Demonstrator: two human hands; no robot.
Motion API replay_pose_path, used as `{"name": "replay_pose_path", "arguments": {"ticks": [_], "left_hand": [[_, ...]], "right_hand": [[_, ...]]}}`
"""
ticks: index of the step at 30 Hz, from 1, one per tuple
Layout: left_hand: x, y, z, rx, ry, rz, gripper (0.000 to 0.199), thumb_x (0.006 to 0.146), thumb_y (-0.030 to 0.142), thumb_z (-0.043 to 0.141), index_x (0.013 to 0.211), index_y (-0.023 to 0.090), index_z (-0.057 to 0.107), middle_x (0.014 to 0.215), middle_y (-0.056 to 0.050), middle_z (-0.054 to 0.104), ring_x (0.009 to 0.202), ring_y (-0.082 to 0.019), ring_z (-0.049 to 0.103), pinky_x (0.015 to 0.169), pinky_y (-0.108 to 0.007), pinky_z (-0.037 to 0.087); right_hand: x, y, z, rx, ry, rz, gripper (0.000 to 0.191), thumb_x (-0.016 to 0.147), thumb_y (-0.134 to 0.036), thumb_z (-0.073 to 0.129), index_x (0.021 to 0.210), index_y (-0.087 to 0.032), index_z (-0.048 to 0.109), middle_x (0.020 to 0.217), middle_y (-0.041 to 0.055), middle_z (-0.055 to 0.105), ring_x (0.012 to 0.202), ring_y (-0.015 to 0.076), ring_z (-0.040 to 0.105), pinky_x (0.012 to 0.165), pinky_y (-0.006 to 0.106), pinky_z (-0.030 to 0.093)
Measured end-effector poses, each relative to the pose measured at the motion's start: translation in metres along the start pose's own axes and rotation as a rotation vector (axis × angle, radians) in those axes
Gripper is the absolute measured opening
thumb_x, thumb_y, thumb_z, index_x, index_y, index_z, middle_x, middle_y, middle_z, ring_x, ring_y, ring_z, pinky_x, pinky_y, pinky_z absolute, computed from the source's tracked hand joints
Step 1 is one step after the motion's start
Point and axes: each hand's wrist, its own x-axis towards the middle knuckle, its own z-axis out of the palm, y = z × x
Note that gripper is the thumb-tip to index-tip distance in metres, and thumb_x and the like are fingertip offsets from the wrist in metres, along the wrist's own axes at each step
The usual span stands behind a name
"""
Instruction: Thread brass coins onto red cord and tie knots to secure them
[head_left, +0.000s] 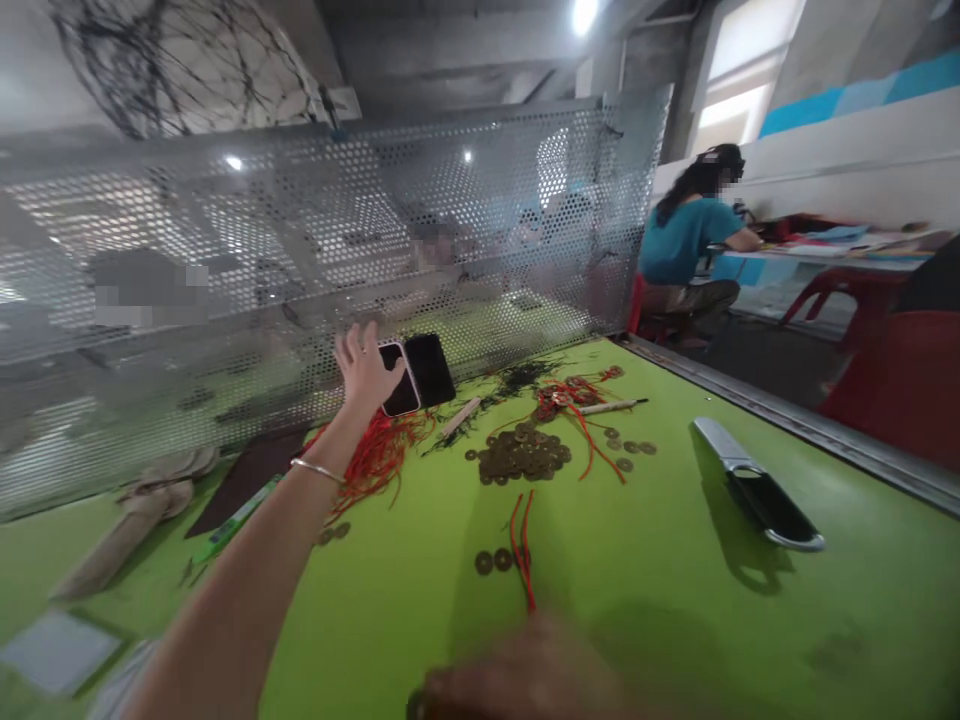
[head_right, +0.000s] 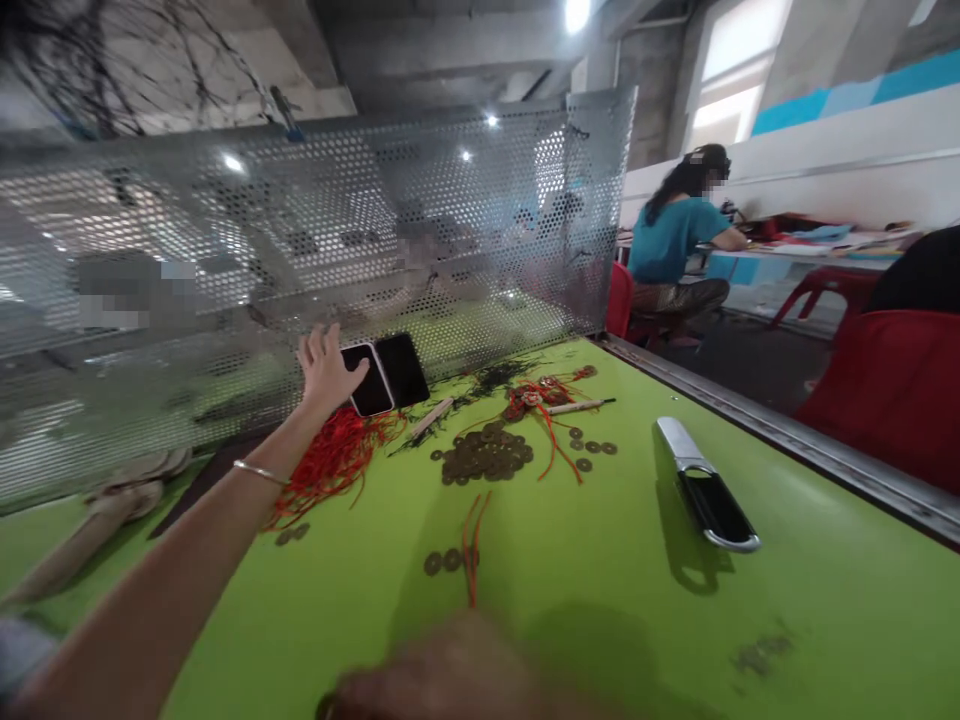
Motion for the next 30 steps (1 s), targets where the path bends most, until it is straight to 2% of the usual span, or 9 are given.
{"name": "replay_pose_path", "arguments": {"ticks": [1, 2, 4, 7, 10, 13, 17, 23, 30], "left_hand": [[-0.012, 0.009, -0.014, -0.148, -0.133, -0.003, 0.064, 0.074, 0.025, 0.056, 0.133, 0.012, 0.034, 0.142, -0.017, 0.029, 0.135, -0.035, 0.013, 0.108, -0.053, 0.011], [-0.027, 0.019, -0.027, -0.202, -0.231, 0.012, 0.053, 0.077, 0.027, 0.053, 0.127, 0.012, 0.042, 0.132, -0.016, 0.045, 0.128, -0.032, 0.032, 0.106, -0.049, 0.022], [-0.069, 0.037, -0.052, -0.274, -0.397, 0.042, 0.032, 0.080, 0.033, 0.050, 0.106, 0.016, 0.060, 0.105, -0.009, 0.065, 0.103, -0.024, 0.058, 0.094, -0.039, 0.041], [-0.148, 0.055, -0.081, -0.377, -0.582, 0.053, 0.025, 0.081, 0.036, 0.051, 0.089, 0.018, 0.066, 0.087, -0.004, 0.070, 0.083, -0.018, 0.065, 0.080, -0.031, 0.050], [-0.219, 0.059, -0.099, -0.650, -0.653, -0.174, 0.030, 0.084, 0.039, 0.049, 0.088, 0.013, 0.063, 0.080, -0.007, 0.068, 0.073, -0.018, 0.065, 0.071, -0.032, 0.052], [-0.264, 0.052, -0.105, -0.860, -0.686, -0.309, 0.032, 0.083, 0.043, 0.051, 0.085, 0.012, 0.063, 0.081, -0.008, 0.068, 0.072, -0.017, 0.064, 0.073, -0.033, 0.052], [-0.286, 0.039, -0.106, -0.950, -0.680, -0.402, 0.034, 0.080, 0.044, 0.055, 0.089, 0.013, 0.065, 0.084, -0.008, 0.070, 0.073, -0.016, 0.063, 0.076, -0.032, 0.051], [-0.283, 0.026, -0.114, -0.817, -0.562, -0.343, 0.030, 0.076, 0.041, 0.060, 0.083, 0.013, 0.069, 0.075, -0.007, 0.070, 0.070, -0.016, 0.062, 0.069, -0.027, 0.050], [-0.286, 0.018, -0.125, -0.905, -0.548, -0.468, 0.030, 0.077, 0.039, 0.060, 0.090, 0.013, 0.068, 0.077, -0.007, 0.071, 0.067, -0.016, 0.063, 0.069, -0.029, 0.051]], "right_hand": [[0.002, 0.004, 0.000, 0.001, 0.029, 0.022, 0.026, 0.093, -0.026, 0.042, 0.113, -0.029, 0.058, 0.089, -0.0004, 0.070, 0.076, 0.0110, 0.065, 0.067, 0.019, 0.052], [0.004, 0.008, 0.000, -0.002, 0.110, 0.062, 0.025, 0.092, -0.027, 0.044, 0.111, -0.027, 0.061, 0.089, -0.0004, 0.071, 0.076, 0.0114, 0.066, 0.067, 0.020, 0.052], [0.006, 0.014, -0.001, -0.009, 0.258, 0.103, 0.025, 0.089, -0.032, 0.049, 0.107, -0.022, 0.064, 0.089, 0.0023, 0.072, 0.074, 0.0143, 0.067, 0.068, 0.024, 0.053], [0.006, 0.016, -0.003, -0.020, 0.299, 0.079, 0.028, 0.086, -0.033, 0.054, 0.108, -0.018, 0.064, 0.087, 0.0058, 0.072, 0.067, 0.0157, 0.067, 0.061, 0.027, 0.053], [0.003, 0.012, -0.003, -0.049, 0.263, 0.056, 0.028, 0.087, -0.032, 0.054, 0.109, -0.018, 0.063, 0.088, 0.0056, 0.072, 0.070, 0.0158, 0.067, 0.063, 0.027, 0.053], [0.001, 0.008, 0.002, -0.103, 0.224, 0.028, 0.028, 0.086, -0.029, 0.055, 0.112, -0.019, 0.061, 0.094, 0.0056, 0.071, 0.076, 0.0165, 0.067, 0.066, 0.027, 0.052], [0.005, 0.002, 0.010, -0.129, 0.199, 0.030, 0.029, 0.086, -0.026, 0.055, 0.113, -0.019, 0.060, 0.099, 0.0060, 0.070, 0.082, 0.0170, 0.067, 0.070, 0.027, 0.051], [0.016, -0.007, 0.014, -0.081, 0.244, 0.070, 0.029, 0.086, -0.031, 0.056, 0.112, -0.020, 0.061, 0.095, 0.0047, 0.071, 0.078, 0.0150, 0.067, 0.068, 0.023, 0.049], [0.032, -0.011, 0.015, -0.051, 0.208, 0.057, 0.029, 0.084, -0.032, 0.057, 0.110, -0.020, 0.063, 0.094, 0.0046, 0.071, 0.076, 0.0144, 0.067, 0.069, 0.023, 0.050]]}}
